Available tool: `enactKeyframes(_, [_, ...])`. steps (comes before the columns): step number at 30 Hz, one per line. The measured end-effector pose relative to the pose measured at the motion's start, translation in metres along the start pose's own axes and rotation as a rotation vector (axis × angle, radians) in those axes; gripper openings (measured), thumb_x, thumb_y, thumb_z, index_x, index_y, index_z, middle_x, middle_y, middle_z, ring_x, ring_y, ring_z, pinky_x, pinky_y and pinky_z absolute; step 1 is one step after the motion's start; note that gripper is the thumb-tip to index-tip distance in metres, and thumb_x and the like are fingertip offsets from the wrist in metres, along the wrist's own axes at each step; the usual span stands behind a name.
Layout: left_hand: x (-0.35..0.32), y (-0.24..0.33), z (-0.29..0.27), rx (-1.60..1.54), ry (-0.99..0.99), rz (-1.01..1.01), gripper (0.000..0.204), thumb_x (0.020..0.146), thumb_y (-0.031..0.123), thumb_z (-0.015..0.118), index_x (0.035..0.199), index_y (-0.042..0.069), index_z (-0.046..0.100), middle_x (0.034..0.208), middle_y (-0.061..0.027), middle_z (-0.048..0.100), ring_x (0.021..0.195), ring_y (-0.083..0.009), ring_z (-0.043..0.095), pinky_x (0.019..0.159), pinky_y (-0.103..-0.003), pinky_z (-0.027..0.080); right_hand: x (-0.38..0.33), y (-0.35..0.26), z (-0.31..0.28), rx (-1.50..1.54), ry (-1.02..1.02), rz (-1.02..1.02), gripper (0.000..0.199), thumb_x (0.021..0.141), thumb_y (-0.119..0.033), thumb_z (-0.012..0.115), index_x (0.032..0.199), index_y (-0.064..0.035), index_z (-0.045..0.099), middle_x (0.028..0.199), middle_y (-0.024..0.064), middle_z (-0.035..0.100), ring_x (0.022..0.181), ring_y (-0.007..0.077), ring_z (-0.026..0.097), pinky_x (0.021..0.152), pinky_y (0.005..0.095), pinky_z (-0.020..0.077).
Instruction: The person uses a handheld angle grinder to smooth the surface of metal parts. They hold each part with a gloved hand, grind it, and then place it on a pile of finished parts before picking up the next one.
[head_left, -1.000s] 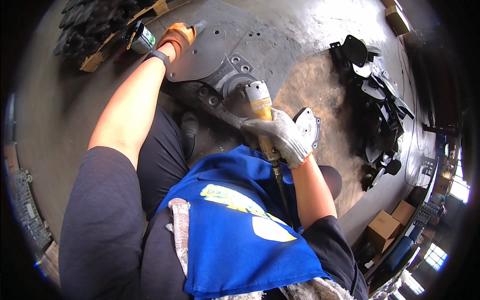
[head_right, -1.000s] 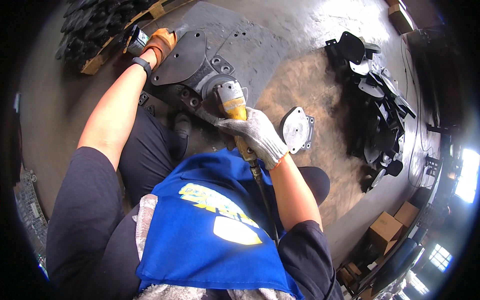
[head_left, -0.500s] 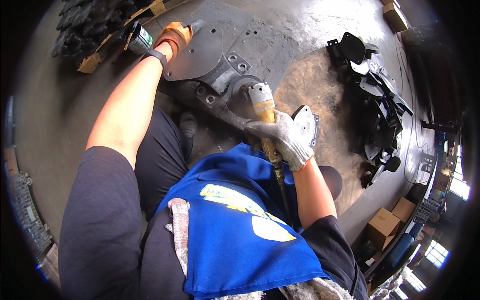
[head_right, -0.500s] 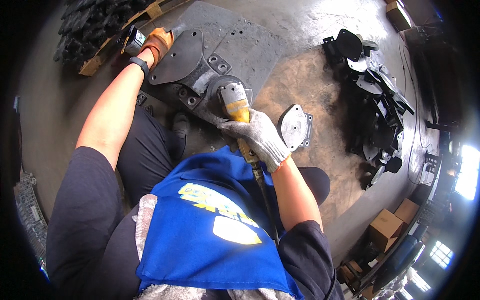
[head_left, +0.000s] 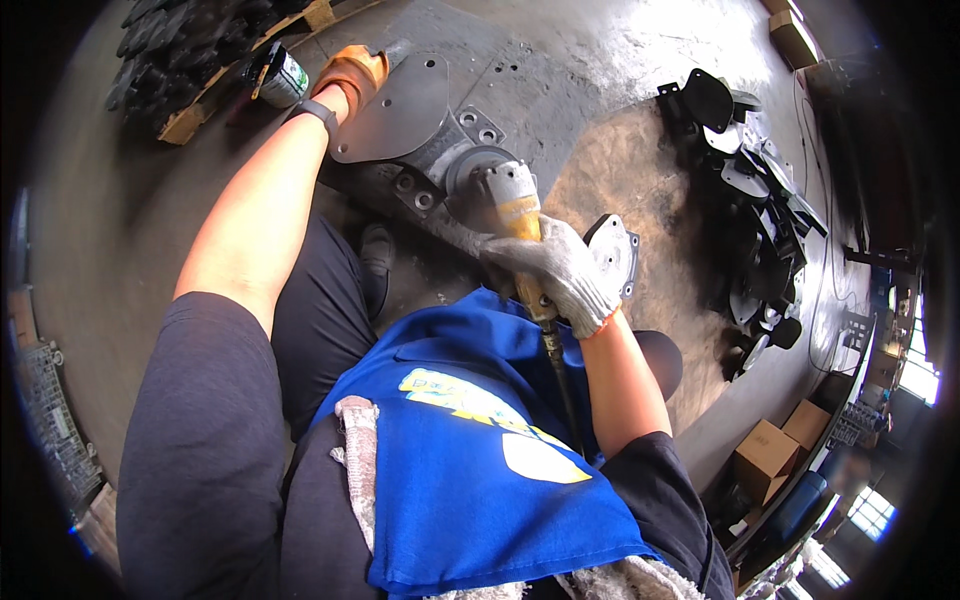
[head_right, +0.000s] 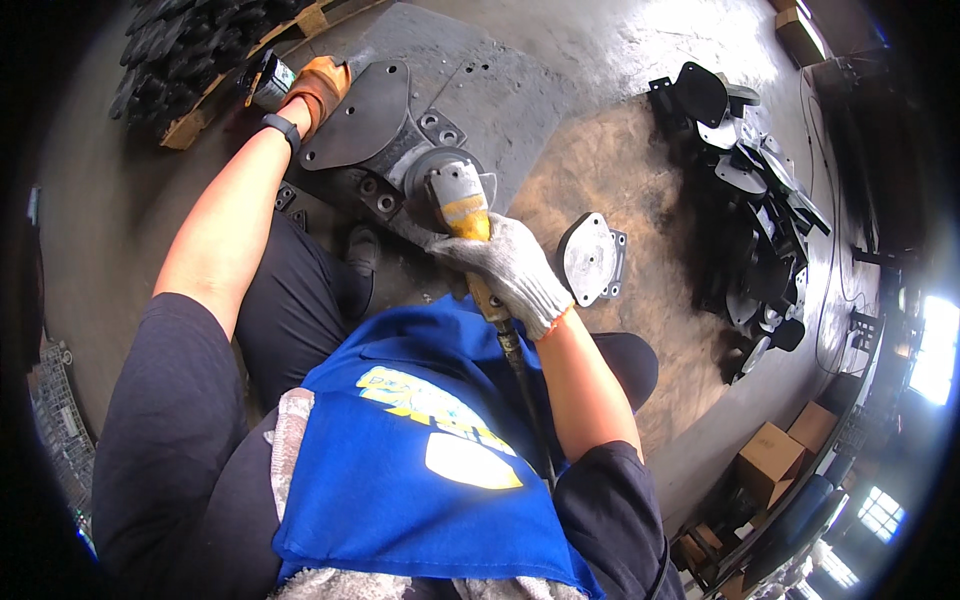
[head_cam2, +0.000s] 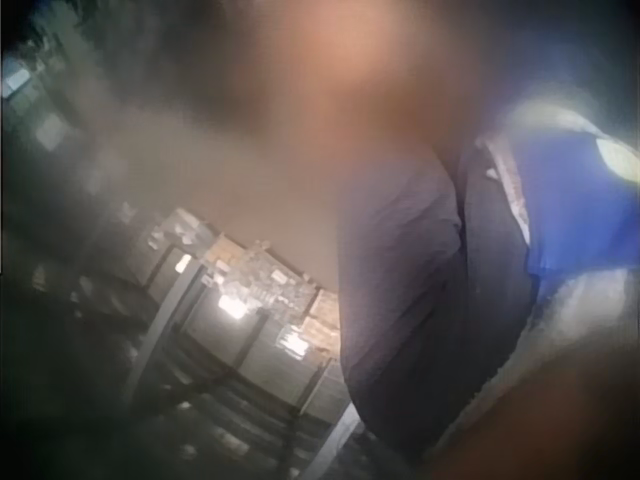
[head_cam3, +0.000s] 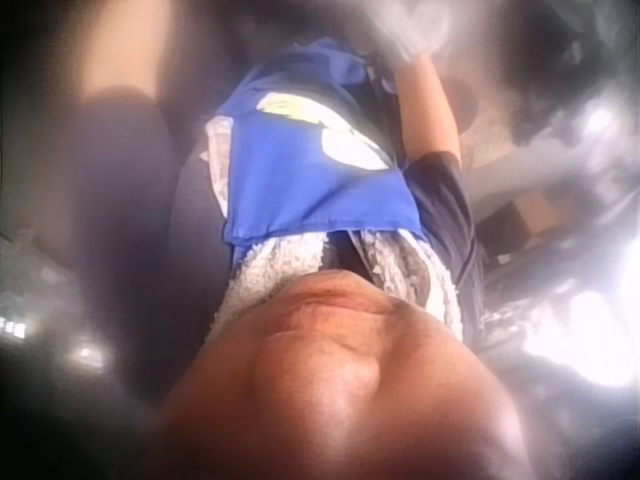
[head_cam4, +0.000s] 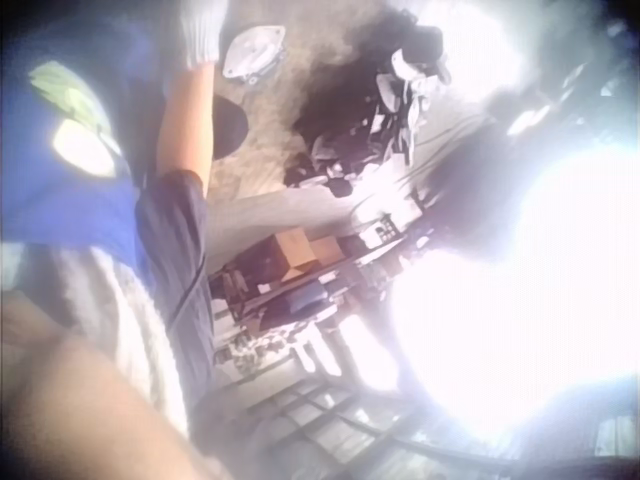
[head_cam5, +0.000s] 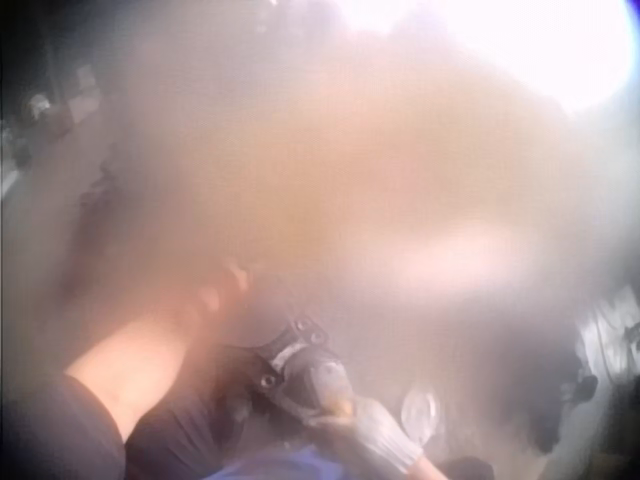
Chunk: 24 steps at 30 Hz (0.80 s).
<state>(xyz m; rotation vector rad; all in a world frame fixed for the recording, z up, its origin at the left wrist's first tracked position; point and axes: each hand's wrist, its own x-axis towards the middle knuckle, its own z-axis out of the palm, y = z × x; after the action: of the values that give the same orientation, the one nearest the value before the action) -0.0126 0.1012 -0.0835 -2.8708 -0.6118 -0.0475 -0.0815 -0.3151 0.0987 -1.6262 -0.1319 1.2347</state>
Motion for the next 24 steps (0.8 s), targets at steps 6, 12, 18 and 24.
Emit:
enactKeyframes(6, [0.006,-0.013,0.004,-0.152,-0.186,-0.009,0.062,0.092,0.062,0.045,0.119,0.01,0.068,0.123,-0.0203,0.065,0.116,-0.0426,0.06,0.093,-0.049,0.051,0.005,-0.002,0.006,-0.122,0.078,-0.007,0.031,0.082,-0.025,0.077,0.097,-0.001,0.063,0.072,0.0053,0.064,0.058,0.013,0.061,0.054,0.0249,0.0491])
enactKeyframes(12, [-0.005,0.015,-0.034,0.088,-0.237,0.162,0.072,0.088,0.07,0.046,0.121,0.009,0.067,0.123,-0.0211,0.064,0.117,-0.0441,0.058,0.096,-0.051,0.049,-0.024,0.006,-0.003,-0.021,0.034,0.085,0.029,0.082,-0.024,0.078,0.094,-0.0019,0.063,0.069,0.0055,0.064,0.055,0.0125,0.059,0.054,0.0257,0.0475])
enactKeyframes(18, [0.004,-0.014,0.009,-0.24,-0.16,-0.052,0.082,0.084,0.077,0.045,0.125,0.009,0.064,0.126,-0.0221,0.062,0.118,-0.0457,0.057,0.098,-0.051,0.047,-0.02,0.007,0.004,-0.096,-0.014,0.103,0.029,0.082,-0.022,0.078,0.093,-0.0013,0.061,0.072,0.0064,0.063,0.057,0.014,0.061,0.055,0.0262,0.0509])
enactKeyframes(24, [0.005,-0.009,0.001,-0.123,-0.189,-0.005,0.075,0.089,0.072,0.042,0.124,0.01,0.065,0.123,-0.0214,0.064,0.117,-0.0437,0.058,0.097,-0.05,0.049,-0.011,0.001,0.012,-0.134,-0.075,0.089,0.03,0.082,-0.021,0.078,0.095,0.0001,0.061,0.071,0.0061,0.064,0.057,0.0131,0.061,0.055,0.0261,0.0502])
